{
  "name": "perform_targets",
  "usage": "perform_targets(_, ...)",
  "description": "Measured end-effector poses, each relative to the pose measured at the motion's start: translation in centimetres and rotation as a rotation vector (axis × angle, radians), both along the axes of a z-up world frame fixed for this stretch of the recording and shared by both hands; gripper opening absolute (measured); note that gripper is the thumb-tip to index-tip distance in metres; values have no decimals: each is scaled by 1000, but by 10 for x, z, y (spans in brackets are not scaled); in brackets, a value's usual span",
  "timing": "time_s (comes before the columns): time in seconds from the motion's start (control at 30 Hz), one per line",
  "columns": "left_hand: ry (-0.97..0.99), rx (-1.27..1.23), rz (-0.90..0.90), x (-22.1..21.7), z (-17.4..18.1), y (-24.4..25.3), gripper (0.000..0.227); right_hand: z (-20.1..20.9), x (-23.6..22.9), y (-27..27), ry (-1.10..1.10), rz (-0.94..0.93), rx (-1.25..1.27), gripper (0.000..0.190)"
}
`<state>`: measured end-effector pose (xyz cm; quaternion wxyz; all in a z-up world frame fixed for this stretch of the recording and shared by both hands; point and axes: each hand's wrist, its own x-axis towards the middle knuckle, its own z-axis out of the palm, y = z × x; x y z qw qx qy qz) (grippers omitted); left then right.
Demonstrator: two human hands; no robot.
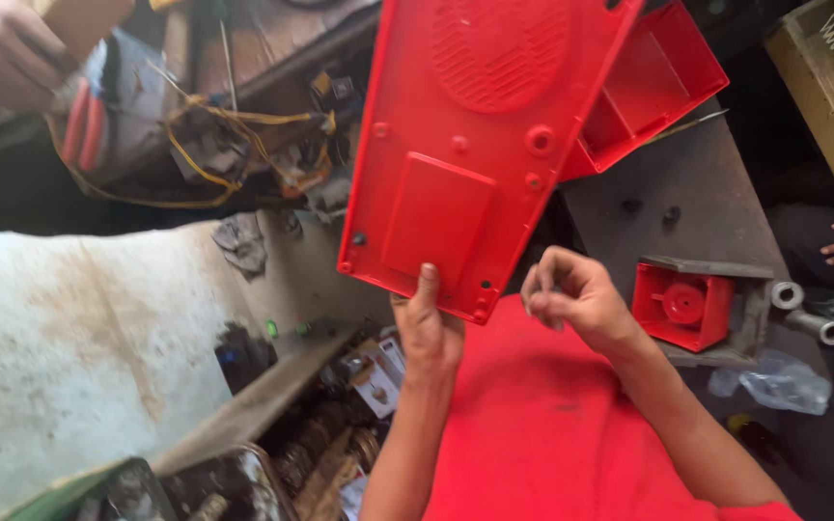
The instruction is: The person attaches small black rubber feet to the underside of a red plastic casing. They press each foot into place, rotate the casing to access different sides, and verify the fit of the attached feet.
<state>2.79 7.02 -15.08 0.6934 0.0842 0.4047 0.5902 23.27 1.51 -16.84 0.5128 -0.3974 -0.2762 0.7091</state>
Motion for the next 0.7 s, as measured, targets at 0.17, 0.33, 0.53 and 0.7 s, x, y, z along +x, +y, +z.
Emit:
perform_targets(0.17, -16, 40, -35, -8, 5, 1, 40, 16, -36, 3, -339, 156, -282, 46)
perform_targets(0.33, -85, 63, -103, -12, 9, -1, 40, 27, -62, 0, -402, 80, -68, 17)
perform_targets(0.53, -85, 215, -333, -23, 17, -3, 59, 49, -67, -9, -534, -45, 209, 10)
perform_targets(0.7, -144, 381, -617, -78, 30, 28, 94, 81, -23, -16, -635, 32, 245, 10)
